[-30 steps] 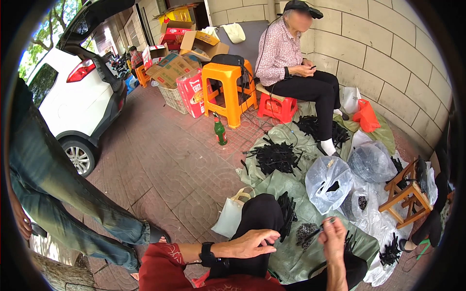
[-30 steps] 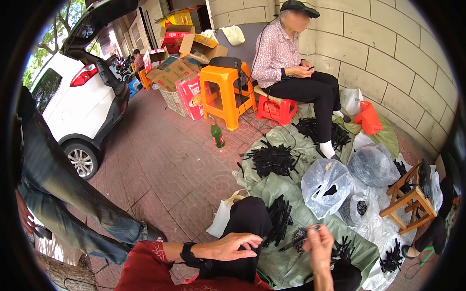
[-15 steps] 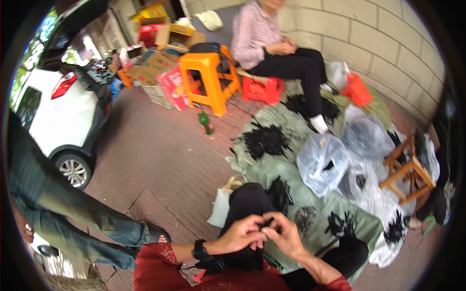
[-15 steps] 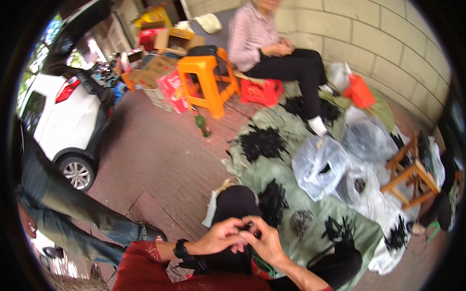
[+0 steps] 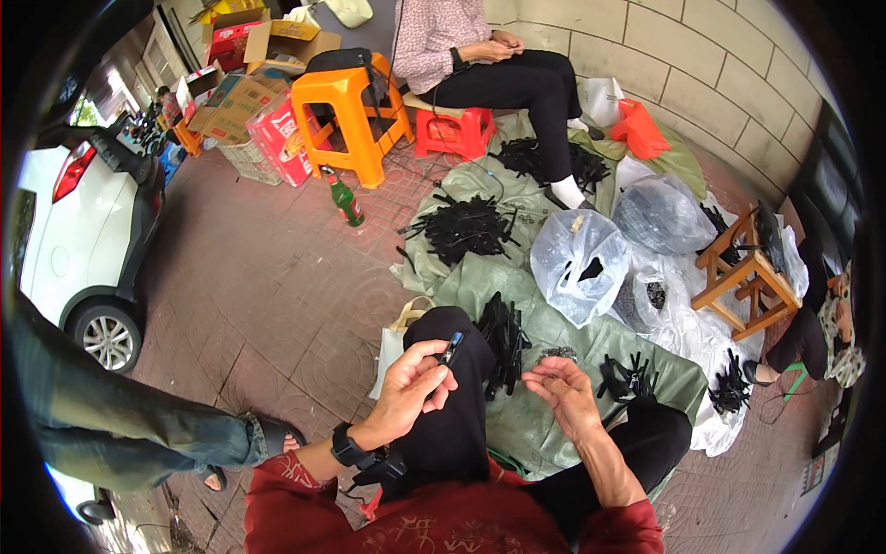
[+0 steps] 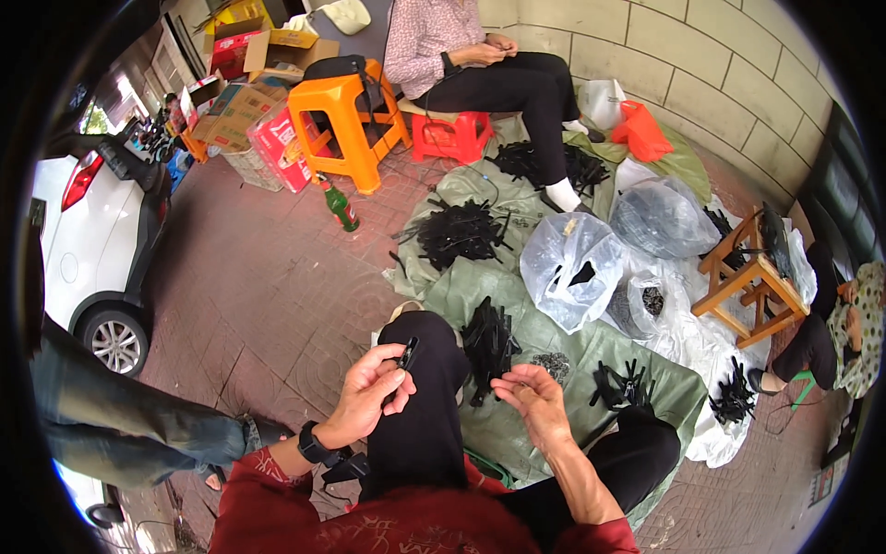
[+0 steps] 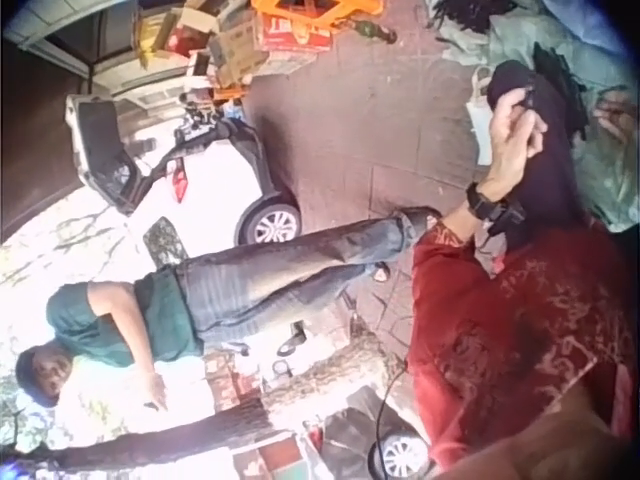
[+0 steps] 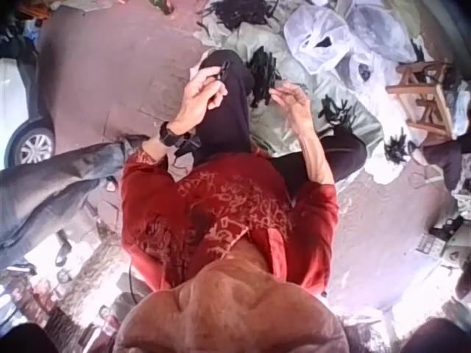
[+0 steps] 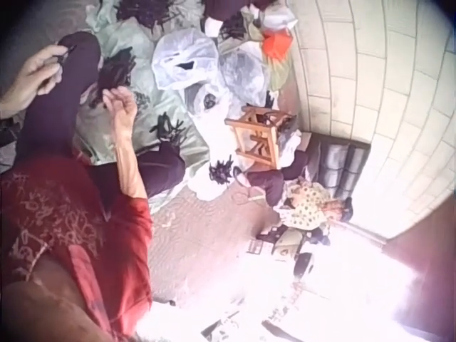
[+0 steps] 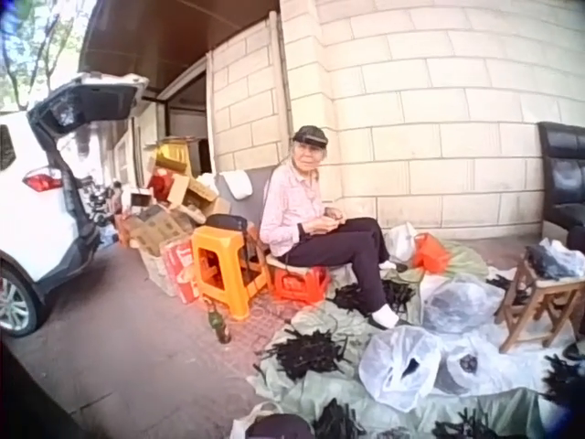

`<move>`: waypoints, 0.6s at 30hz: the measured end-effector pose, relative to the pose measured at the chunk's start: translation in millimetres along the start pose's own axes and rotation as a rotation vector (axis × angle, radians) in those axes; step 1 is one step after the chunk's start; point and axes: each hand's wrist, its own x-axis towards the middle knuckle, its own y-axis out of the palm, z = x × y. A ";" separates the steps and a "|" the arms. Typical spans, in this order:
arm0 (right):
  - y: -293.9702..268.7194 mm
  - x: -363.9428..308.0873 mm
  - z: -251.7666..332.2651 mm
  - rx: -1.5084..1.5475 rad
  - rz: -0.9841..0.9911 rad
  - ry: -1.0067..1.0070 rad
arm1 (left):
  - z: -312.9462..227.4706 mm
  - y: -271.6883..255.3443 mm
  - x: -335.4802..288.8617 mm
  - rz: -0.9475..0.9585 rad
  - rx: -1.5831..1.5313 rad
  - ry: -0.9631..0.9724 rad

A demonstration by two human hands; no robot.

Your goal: Assembling or sorting small black plastic shoe components while sitting in a semi-outdoor manufacturing or storage area.

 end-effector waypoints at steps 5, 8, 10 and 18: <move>4.7 -1.8 -0.4 -0.022 -0.007 0.048 | -3.1 -7.1 -10.1 0.006 0.006 0.005; 2.6 -0.6 0.4 -0.060 0.024 0.106 | -0.3 -10.8 -11.9 -0.014 -0.014 0.076; -3.0 -0.9 -5.5 -0.074 0.059 0.127 | -2.6 -10.8 -13.4 -0.029 -0.014 0.070; -13.5 -8.0 -18.8 0.075 -0.043 0.052 | -9.1 0.6 -15.2 -0.030 0.127 0.090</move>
